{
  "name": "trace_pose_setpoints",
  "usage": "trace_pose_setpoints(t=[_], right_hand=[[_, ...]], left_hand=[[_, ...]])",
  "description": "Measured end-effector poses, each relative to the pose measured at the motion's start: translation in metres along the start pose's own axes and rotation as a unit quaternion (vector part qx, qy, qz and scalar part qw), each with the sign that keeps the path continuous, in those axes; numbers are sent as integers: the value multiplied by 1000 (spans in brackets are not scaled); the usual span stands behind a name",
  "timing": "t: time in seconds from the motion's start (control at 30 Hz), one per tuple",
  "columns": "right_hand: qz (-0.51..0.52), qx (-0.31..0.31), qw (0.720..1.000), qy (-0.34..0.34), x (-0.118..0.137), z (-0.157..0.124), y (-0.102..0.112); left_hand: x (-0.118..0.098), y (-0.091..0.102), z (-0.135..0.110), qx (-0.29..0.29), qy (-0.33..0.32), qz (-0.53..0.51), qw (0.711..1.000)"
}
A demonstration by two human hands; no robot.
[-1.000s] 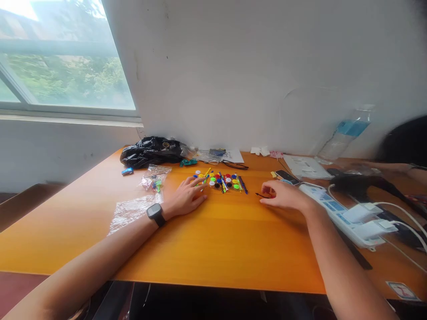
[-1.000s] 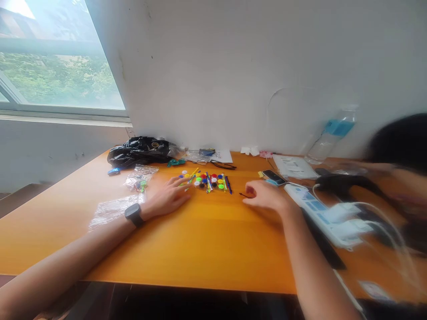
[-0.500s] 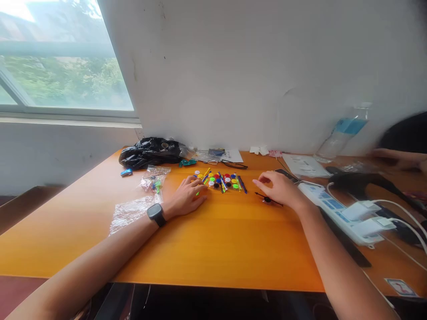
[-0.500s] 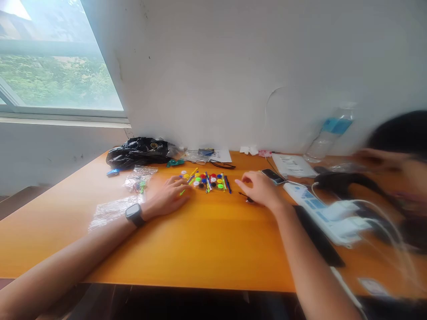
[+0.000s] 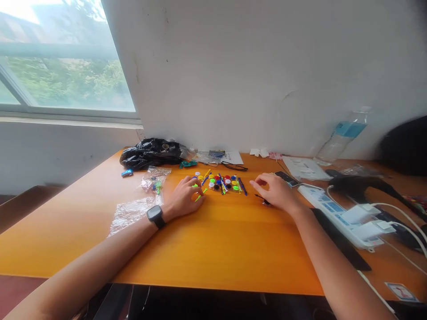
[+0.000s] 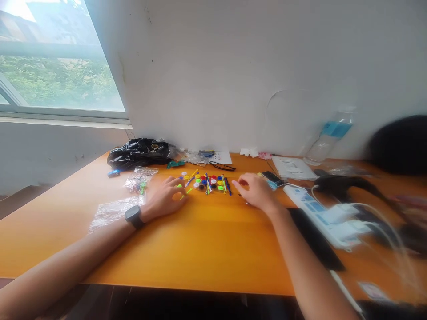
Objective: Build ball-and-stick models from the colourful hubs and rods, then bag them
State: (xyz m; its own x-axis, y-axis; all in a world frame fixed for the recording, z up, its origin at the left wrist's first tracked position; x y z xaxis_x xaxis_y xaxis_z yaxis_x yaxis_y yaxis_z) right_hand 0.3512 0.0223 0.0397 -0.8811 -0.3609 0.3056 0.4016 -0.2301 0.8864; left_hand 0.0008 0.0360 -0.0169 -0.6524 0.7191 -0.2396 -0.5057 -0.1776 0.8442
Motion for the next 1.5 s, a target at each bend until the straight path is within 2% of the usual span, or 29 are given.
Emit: trace_pose_setpoints(t=[0.13,0.27,0.33,0.47,0.6,0.83,1.0,1.1,1.2,1.27,1.37,1.5], right_hand=[[12,-35,999,26,4,1,-3],[61,-56,994,71,22,-2,-18],[101,-32,989,106,38,-7,-31],[150,52,973,168,70,-18,-60],[158,87,965,191,82,-23,-73],[166,101,966,172,75,-23,-74],[174,115,962,179,76,-24,-75],[166,137,959,186,76,-25,-76],[173,150,955,191,75,-25,-76],[187,151,952,190,74,-24,-75],[209,161,946,188,75,-23,-72],[216,190,939,189,78,-24,-68]], left_hand=[[6,0,-1,-36,40,-3,999],[15,-3,-2,-23,83,26,996],[17,-4,-2,-25,104,43,993],[11,0,-3,-42,128,43,990],[-1,9,-4,4,108,32,994],[-13,10,-5,64,41,12,997],[-18,5,-8,107,-41,-100,988],[-24,2,-8,108,-52,-180,976],[-29,-1,-7,107,-20,-243,964],[-27,-2,-6,116,14,-309,944],[-17,-4,-5,113,63,-401,907],[-5,-4,-3,110,105,-436,887]])
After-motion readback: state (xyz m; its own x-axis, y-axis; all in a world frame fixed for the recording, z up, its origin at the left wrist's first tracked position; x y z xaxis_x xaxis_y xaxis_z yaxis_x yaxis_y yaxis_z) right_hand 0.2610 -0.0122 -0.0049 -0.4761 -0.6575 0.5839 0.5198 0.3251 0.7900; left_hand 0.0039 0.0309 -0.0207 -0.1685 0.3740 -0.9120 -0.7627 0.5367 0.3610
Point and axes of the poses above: each hand's wrist, its own z-axis towards the middle knuckle, its own y-axis out of the back of the hand, x = y × z, the point moved 1 cm from there along z, towards the middle knuckle, and after that the axes turned 3 degrees about x, right-handed, at the moved point
